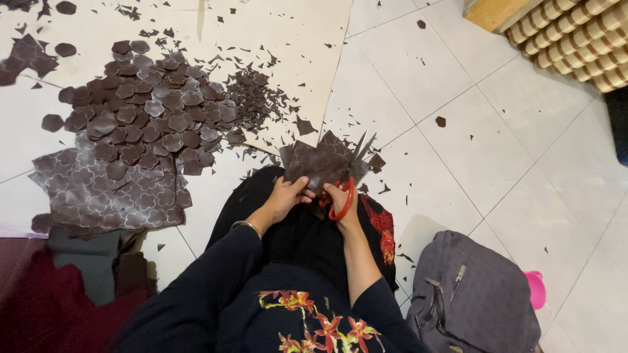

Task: The person sits on the floor and uses red-handled scissors to cut a dark brown patterned sheet into small flower-shaped pieces. The cut pieces accumulate on the floor to the left while the person continues cutting from a larger sheet held in their lap.

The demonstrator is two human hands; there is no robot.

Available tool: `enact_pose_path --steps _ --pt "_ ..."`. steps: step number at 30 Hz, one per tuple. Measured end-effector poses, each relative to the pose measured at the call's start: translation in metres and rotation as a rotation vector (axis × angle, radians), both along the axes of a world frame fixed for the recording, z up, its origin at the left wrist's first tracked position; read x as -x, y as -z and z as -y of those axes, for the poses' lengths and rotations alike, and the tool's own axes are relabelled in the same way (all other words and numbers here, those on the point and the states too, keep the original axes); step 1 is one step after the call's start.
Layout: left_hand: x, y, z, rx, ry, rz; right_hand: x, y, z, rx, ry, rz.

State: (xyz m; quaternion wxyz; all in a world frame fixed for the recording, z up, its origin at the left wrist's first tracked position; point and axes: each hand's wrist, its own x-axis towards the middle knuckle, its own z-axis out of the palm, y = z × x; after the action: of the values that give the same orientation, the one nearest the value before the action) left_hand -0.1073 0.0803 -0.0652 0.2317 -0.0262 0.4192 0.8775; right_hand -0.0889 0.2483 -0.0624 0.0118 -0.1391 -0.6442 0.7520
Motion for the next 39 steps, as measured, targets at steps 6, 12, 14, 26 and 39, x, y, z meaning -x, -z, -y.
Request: enact_pose_path --steps 6,12,14,26,39 --pt "0.001 -0.016 0.007 -0.059 0.074 0.064 0.001 -0.002 -0.002 -0.388 0.188 -0.129" --pt "-0.003 -0.007 -0.006 0.151 0.012 -0.019 0.003 -0.002 -0.001 -0.595 0.358 -0.331" --pt "-0.003 -0.005 -0.012 0.234 -0.038 -0.120 0.004 -0.003 0.000 -0.471 0.384 -0.368" --pt "0.038 -0.017 -0.010 -0.041 -0.351 0.076 0.005 -0.007 0.008 -0.014 0.043 -0.049" --pt "0.067 -0.048 0.025 -0.221 -0.422 -0.033 -0.007 0.004 0.019 -0.198 -0.360 0.085"
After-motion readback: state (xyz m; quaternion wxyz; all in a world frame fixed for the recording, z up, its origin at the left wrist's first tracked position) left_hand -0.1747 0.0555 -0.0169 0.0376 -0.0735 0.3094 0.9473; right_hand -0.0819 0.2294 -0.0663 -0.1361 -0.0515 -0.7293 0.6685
